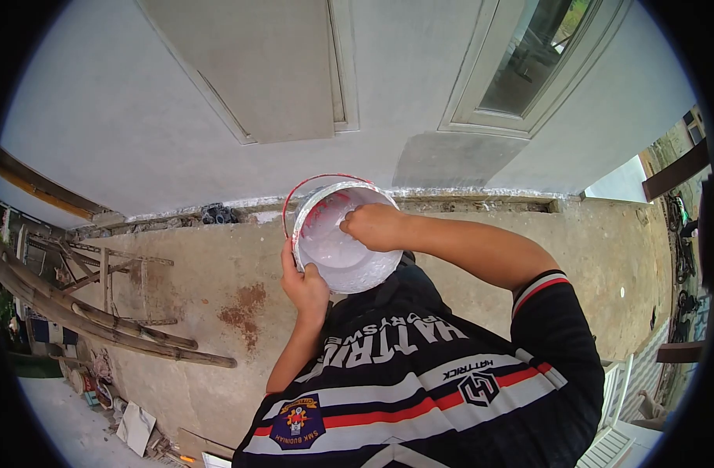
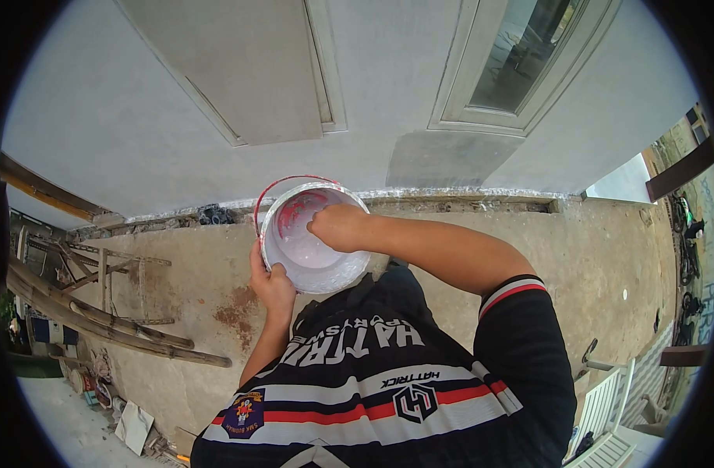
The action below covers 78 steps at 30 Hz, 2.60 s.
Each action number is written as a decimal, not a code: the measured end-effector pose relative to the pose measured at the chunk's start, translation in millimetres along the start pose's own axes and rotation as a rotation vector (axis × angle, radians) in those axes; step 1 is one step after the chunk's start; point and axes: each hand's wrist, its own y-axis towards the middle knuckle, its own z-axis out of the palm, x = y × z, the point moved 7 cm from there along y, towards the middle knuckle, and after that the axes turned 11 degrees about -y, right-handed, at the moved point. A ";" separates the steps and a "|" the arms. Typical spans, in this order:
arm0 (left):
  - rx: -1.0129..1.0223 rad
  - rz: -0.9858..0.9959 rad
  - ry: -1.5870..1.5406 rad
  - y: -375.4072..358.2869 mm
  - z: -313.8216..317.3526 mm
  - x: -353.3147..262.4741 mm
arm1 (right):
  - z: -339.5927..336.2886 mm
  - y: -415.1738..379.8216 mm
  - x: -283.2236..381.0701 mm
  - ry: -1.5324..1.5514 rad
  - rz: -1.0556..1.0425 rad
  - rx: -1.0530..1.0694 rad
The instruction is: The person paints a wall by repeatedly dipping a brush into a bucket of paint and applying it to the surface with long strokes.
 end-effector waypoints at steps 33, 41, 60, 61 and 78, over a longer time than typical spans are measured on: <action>0.046 0.009 0.020 1.4 -11.9 7.6 | -1.8 8.7 8.1 0.115 0.035 0.065; 0.101 -0.071 0.055 4.5 -16.4 10.8 | -11.0 22.4 13.6 -0.069 -0.089 -0.084; 0.145 0.027 0.122 1.7 -15.3 34.9 | 87.9 11.4 -5.4 1.062 0.577 -0.129; 0.144 0.039 0.135 0.6 -15.8 34.6 | 92.0 10.1 -3.1 1.134 0.632 -0.160; 0.108 -0.062 0.046 -6.4 -16.3 26.4 | 34.8 11.4 0.4 0.179 0.109 0.050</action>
